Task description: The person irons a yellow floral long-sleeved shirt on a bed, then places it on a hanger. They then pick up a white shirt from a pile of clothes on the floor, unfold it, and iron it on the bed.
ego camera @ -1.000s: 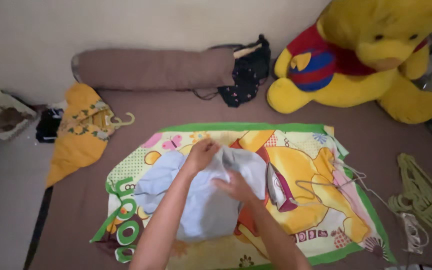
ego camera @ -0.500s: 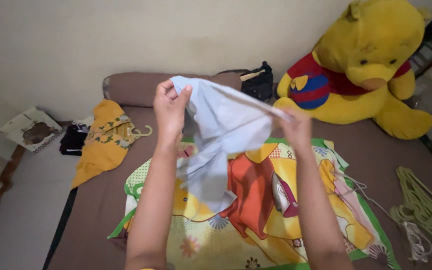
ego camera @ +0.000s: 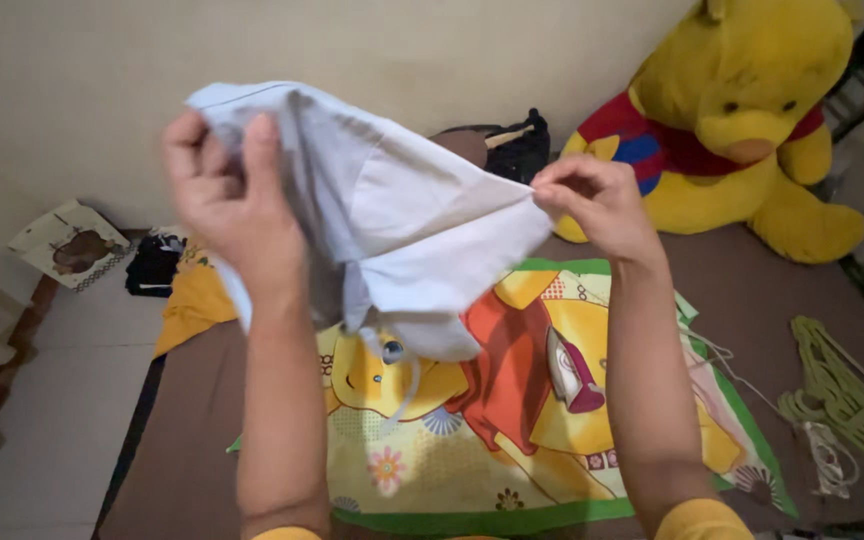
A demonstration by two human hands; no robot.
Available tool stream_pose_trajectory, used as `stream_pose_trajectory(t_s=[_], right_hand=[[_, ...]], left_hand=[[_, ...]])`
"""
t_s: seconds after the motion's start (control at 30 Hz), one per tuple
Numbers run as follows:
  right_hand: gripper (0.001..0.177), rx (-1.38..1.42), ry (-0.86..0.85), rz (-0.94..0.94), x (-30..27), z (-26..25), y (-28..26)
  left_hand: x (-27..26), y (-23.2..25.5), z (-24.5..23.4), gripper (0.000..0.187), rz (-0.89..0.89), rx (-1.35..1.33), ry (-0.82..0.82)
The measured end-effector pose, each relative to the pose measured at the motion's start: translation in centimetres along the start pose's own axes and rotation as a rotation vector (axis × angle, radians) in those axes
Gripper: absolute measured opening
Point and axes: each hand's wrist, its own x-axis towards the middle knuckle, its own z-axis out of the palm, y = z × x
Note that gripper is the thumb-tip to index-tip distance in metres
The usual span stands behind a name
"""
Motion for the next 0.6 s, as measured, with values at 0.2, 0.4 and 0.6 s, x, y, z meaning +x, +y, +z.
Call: stream_pose_trajectory(t_s=[0.2,0.4,0.6], right_hand=[[0.016,0.455,-0.159,-0.179,-4.4,-0.5,0.2],[0.01,0.023,-0.114,0.219,-8.1,-2.7,9.0],[0.023,-0.227,-0.263,0.726,-16.1,-2.7,27.2]], left_hand=[[-2.5,3.0,-1.4,0.031,0.179,0.113,-0.036],[-4.8,-9.2,-0.7,0.028,0.047,0.557,-0.235],[-20.2,-35.6,-5.0,0.025,-0.338,0.709,-0.52]])
